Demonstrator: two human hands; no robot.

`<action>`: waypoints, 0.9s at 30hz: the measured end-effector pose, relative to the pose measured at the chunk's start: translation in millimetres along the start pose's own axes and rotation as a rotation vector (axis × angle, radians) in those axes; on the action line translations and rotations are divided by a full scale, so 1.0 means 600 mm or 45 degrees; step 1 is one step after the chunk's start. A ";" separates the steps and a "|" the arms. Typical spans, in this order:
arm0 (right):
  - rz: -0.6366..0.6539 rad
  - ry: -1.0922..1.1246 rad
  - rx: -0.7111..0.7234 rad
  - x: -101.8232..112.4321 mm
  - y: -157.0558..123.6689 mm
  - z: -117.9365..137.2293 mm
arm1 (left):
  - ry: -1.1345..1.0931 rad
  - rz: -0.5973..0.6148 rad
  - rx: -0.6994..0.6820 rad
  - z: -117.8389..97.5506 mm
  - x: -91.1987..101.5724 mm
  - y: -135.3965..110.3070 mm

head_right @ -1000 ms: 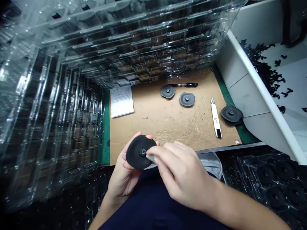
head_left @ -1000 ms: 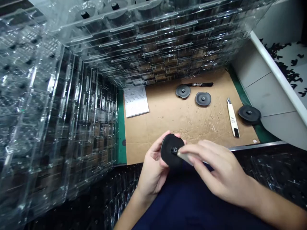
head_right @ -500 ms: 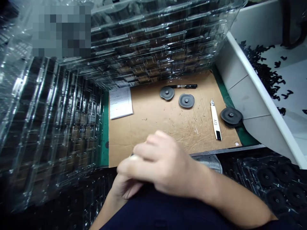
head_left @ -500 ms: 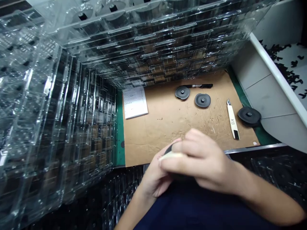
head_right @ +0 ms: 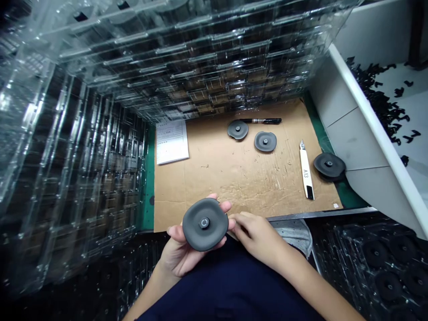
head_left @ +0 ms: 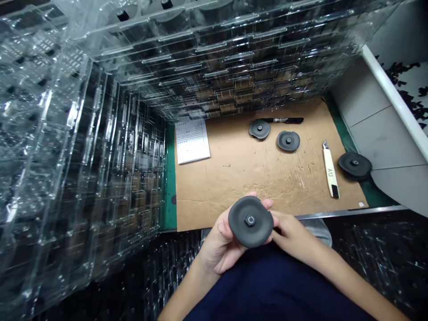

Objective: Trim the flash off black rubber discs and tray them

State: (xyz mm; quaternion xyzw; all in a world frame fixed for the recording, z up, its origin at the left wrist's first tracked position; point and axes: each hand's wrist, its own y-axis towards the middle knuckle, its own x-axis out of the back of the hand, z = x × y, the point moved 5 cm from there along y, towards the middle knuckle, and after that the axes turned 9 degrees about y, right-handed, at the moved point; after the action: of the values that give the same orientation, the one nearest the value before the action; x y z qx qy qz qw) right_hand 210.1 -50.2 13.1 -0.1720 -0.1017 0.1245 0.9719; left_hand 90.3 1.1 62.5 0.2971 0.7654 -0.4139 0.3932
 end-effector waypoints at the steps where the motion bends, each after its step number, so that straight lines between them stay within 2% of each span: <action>1: -0.025 -0.002 0.003 0.006 -0.003 0.002 | 0.001 0.004 0.001 -0.001 0.000 0.000; 3: -0.186 -0.050 0.023 0.035 -0.010 0.018 | 0.016 0.015 0.011 -0.001 0.000 0.000; 5: -0.477 -0.142 0.081 0.076 -0.023 0.055 | 0.048 0.016 0.020 0.002 0.000 -0.002; 7: -0.755 -0.268 0.232 0.104 -0.040 0.109 | 0.094 -0.012 0.011 0.005 0.002 -0.002; 8: -0.807 -0.337 0.360 0.106 -0.045 0.138 | 0.127 -0.039 -0.005 0.007 0.004 -0.002; 10: -0.709 -0.452 0.657 0.091 -0.044 0.186 | 0.204 -0.123 -0.055 0.010 0.009 -0.003; 12: -0.494 -0.515 0.789 0.069 -0.031 0.204 | 0.272 -0.255 -0.128 0.010 0.018 -0.006; 14: -0.436 -0.571 0.673 0.063 -0.013 0.196 | 0.297 -0.342 -0.173 0.010 0.025 -0.010; 16: -0.514 -0.589 0.527 0.070 -0.003 0.184 | 0.296 -0.361 -0.202 0.009 0.028 -0.014; 18: -0.536 -0.518 0.591 0.070 0.001 0.181 | 0.294 -0.353 -0.230 0.007 0.027 -0.015; 20: -0.480 -0.409 0.694 0.064 0.004 0.181 | 0.305 -0.381 -0.273 0.002 0.028 -0.016; 22: -0.472 -0.411 0.644 0.062 0.010 0.175 | 0.305 -0.393 -0.280 0.000 0.029 -0.015; 24: -0.559 -0.452 0.523 0.065 0.014 0.169 | 0.295 -0.404 -0.274 -0.001 0.032 -0.015; 25: -0.574 -0.458 0.512 0.064 0.014 0.169 | 0.290 -0.413 -0.277 0.000 0.034 -0.016; 27: -0.544 -0.406 0.611 0.059 0.015 0.176 | 0.288 -0.455 -0.297 -0.001 0.042 -0.018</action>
State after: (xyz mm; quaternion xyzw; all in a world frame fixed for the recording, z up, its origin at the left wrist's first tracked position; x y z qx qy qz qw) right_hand 216.5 0.4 112.3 0.1078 -0.2535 -0.0361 0.9606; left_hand 69.0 -0.6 45.8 0.1538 0.8876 -0.3498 0.2572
